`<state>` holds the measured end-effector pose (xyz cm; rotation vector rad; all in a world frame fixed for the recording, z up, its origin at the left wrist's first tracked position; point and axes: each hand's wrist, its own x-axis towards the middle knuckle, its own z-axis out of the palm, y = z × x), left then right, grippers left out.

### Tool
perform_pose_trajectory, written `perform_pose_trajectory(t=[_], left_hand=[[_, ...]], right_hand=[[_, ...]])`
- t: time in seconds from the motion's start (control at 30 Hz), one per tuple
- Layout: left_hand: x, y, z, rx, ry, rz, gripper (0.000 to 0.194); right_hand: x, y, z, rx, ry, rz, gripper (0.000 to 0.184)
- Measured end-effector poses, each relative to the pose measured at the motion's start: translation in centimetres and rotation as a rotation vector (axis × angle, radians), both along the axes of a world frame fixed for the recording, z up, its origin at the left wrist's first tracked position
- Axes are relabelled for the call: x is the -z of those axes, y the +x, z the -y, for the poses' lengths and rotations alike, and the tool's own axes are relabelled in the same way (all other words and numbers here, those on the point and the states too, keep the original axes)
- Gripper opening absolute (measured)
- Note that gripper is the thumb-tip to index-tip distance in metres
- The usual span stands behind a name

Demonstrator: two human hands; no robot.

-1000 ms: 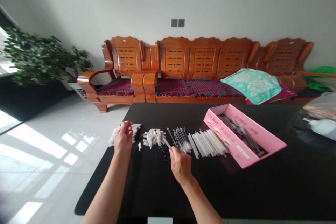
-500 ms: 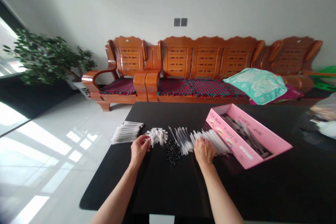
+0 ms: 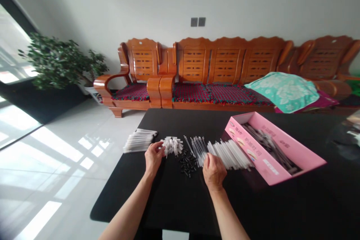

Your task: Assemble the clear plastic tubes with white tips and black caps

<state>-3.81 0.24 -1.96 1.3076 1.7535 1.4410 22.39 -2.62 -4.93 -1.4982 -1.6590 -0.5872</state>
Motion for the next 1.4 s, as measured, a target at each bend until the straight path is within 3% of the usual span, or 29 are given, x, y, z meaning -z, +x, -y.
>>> perform_pose_trajectory(t=[0.1,0.27,0.47,0.77,0.93,1.07,1.2,1.4], left_hand=[[0.3,-1.7,0.6,-0.023,0.013,-0.064,0.023],[0.5,-5.8,1.5,-0.148,0.034,-0.409,0.018],[1.0,-8.6,2.1,-0.135,-0.116,-0.711,0.019],[0.9,-9.1,3.0,-0.076,-0.165,-0.835,0.017],[0.7,-9.5,3.3,-0.033,-0.235,-0.774,0.015],[-0.2,-8.9,3.4,-0.035,-0.171,-0.722,0.015],[-2.1,-6.5,3.4,0.035,-0.013,-0.652,0.017],[-4.3,-1.2,3.5,0.283,0.151,-0.572,0.021]], right_hand=[[-0.1,0.2,0.0,-0.009,0.011,-0.003,0.020],[0.0,0.3,-0.1,-0.026,0.027,-0.002,0.021],[0.1,0.3,-0.2,-0.007,0.046,0.009,0.021],[0.2,0.3,-0.2,-0.004,0.049,0.005,0.020],[0.5,0.4,-0.3,-0.008,0.011,-0.030,0.024],[0.1,0.2,-0.1,-0.035,-0.029,-0.077,0.028],[-1.9,-1.7,0.6,-0.165,-0.118,-0.241,0.031],[-6.5,-6.7,1.5,-0.583,-0.657,-0.695,0.045]])
